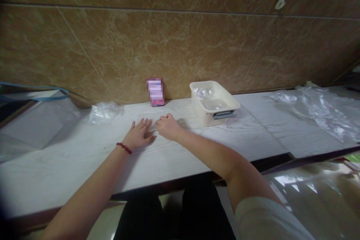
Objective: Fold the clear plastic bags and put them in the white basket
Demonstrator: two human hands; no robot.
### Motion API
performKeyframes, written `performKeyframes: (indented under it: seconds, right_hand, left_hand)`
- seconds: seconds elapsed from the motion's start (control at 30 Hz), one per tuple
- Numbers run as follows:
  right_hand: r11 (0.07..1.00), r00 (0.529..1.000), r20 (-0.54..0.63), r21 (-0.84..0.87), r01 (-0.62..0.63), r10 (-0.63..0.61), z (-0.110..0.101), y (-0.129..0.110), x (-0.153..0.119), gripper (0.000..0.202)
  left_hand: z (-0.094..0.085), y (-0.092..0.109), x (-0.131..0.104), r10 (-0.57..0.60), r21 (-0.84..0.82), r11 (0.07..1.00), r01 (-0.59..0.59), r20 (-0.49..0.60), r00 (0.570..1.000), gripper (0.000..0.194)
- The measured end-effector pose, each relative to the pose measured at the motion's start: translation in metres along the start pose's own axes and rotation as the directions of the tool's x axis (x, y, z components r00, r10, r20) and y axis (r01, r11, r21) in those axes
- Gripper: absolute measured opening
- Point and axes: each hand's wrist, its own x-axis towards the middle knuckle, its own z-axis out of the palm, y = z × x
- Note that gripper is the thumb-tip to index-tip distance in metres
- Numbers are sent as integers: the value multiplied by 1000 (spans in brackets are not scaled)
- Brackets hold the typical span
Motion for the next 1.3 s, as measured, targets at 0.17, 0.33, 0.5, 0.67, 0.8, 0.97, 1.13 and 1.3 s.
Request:
performKeyframes:
  seconds: [0.17,0.33,0.5,0.67,0.8,0.97,1.13,1.3]
  right_hand:
    - [962,976,-140,243,-127,164,-1,8,0,21]
    - [691,869,-195,693,-207,455,7,20,-2,79]
    - [-50,871,240,969,-243,429,10,26,0,66]
    - [-425,820,548,789,-443,163,15,34,-8,29]
    - [-429,787,591,766,-478,178,22,38,-12,19]
    - [-440,793,571,780,-445,210,22,34,-12,18]
    - [-400,755,584,795,-457,298,17,33,-12,20]
    - [-415,767,543,819,-395,341,18,33,-11,25]
  left_hand:
    - [-5,2,5,33,-263,964,-29,14,999,45]
    - [-42,3,1,-67,-853,502,140,123,990,37]
    - [-69,-2,4,88,-884,-256,392,383,920,28]
    - [-49,-8,14,77,-729,-469,498,527,846,21]
    - [-29,-4,15,67,-691,-469,550,593,803,18]
    - [-19,3,14,51,-724,-454,519,560,827,18]
    - [-18,2,12,16,-772,-453,446,493,870,32]
    - [-15,-1,12,-31,-818,-432,379,433,901,28]
